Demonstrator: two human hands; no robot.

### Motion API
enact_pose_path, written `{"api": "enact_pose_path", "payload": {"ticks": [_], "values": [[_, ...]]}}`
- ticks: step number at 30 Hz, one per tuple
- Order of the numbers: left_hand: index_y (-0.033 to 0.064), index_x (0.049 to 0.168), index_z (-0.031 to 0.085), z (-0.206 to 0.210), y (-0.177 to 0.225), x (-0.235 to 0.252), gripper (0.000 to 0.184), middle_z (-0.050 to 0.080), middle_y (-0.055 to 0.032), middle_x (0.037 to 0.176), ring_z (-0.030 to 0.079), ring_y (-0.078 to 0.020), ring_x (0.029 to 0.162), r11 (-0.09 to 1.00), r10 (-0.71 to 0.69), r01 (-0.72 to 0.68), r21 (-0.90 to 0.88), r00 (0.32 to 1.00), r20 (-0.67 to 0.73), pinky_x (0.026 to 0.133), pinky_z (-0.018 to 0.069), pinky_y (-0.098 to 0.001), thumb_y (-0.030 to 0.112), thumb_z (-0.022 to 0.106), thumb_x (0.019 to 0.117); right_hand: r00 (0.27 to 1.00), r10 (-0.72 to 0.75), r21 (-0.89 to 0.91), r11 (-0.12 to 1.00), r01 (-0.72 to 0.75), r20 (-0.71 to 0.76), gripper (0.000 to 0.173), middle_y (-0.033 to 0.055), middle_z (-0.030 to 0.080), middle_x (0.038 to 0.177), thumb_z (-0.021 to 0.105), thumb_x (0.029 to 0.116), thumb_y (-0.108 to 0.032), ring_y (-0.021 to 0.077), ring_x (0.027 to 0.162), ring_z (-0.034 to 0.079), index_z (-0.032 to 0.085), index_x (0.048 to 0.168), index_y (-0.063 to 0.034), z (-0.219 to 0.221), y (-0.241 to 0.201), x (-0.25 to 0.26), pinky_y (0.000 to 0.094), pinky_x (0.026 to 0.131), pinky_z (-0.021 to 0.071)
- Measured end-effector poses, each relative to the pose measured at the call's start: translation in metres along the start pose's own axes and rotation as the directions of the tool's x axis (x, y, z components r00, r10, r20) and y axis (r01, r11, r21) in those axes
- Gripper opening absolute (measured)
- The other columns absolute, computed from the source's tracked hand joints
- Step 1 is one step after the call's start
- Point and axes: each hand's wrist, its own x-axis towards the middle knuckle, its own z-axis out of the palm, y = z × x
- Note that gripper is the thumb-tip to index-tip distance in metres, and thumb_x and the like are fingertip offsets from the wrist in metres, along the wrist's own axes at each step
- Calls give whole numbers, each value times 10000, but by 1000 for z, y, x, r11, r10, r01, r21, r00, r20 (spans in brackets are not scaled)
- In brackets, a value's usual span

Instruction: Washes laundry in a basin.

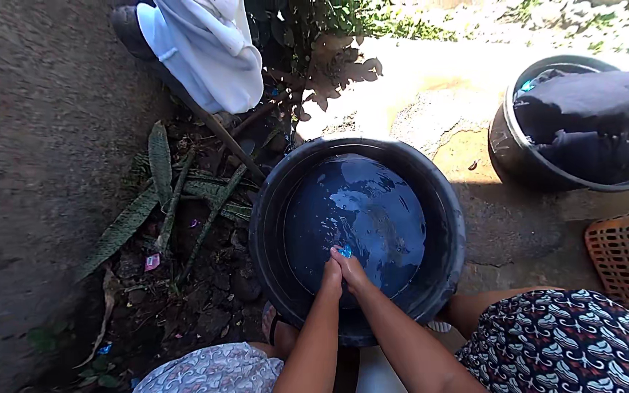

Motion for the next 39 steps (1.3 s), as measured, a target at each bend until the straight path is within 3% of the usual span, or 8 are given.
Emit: {"api": "enact_pose_path", "payload": {"ticks": [6, 10, 15, 21, 27, 29, 34, 39], "values": [[90, 1529, 410, -1, -14, -24, 658, 489, -212, 1491, 468, -373, 1356, 979, -204, 205, 5, 971, 124, 1050, 381, -625, 564, 294, 1087, 988, -49, 73, 996, 60, -144, 356, 78, 589, 825, 434, 1101, -99, 121, 677, 607, 471, 1433, 25, -12, 1, 18, 280, 687, 553], [29, 1623, 140, -14, 0, -33, 748, 300, -264, 1615, 332, -404, 1470, 997, 47, -49, 63, 999, 23, 1139, 326, -608, 364, 522, 1075, 992, -6, -58, 998, -1, -125, 334, 114, 624, 964, 480, 1103, -240, 155, 817, 579, 606, 1267, 22, -16, -8, 13, 325, 792, 503], [2, 1570, 282, -45, 53, -53, 640, 412, -264, 1547, 441, -380, 1397, 960, 210, -212, 182, 977, 30, 1087, 404, -553, 255, 568, 1056, 990, 55, -337, 937, -97, -132, 560, 54, 535, 748, 477, 1066, -511, 157, 658, 498, 637, 907, 1, -21, 4, 4, 362, 676, 454], [53, 1442, 526, -74, 145, -130, 472, 616, -166, 1369, 594, -297, 1260, 496, 197, -501, 710, 861, 470, 1078, 446, -525, 352, 527, 1077, 976, 136, -330, 925, -187, -171, 829, 127, 544, 838, 95, 1085, -586, 225, 757, 528, 609, 1007, 60, -38, 20, 1, 410, 750, 471], [96, 1375, 595, -115, 167, -171, 416, 664, -106, 1280, 667, -230, 1079, 431, 411, -676, 598, 737, 536, 951, 523, -490, 374, 524, 1074, 980, 79, -499, 852, -160, -180, 475, 173, 600, 1071, 257, 1145, -265, 233, 903, 572, 566, 1302, 59, -37, 16, -2, 406, 842, 479], [79, 1350, 608, -122, 166, -163, 420, 675, -116, 1252, 669, -244, 1079, 381, 420, -684, 622, 727, 543, 961, 521, -497, 382, 540, 1068, 977, 33, -551, 821, -147, -212, 450, 127, 559, 951, 265, 1141, -260, 206, 822, 538, 593, 1174, 46, -42, 17, 2, 389, 774, 462], [83, 1321, 647, -132, 171, -152, 455, 664, -137, 1290, 617, -309, 1229, 195, 402, -654, 730, 733, 549, 1031, 475, -565, 434, 575, 1040, 987, 65, -950, 267, -160, -148, 466, 306, 618, 1294, 307, 1125, -225, 418, 1265, 578, 609, 1278, 95, -60, 15, 4, 574, 1071, 437], [78, 1337, 634, -153, 173, -155, 485, 653, -153, 1283, 634, -330, 1172, 138, 346, -608, 782, 769, 537, 966, 496, -569, 452, 572, 1035, 940, 57, -923, -218, -318, -338, 623, 271, 598, 1385, 281, 1112, -439, 416, 1298, 583, 511, 1439, 39, -69, 11, 3, 610, 1045, 457]]}}
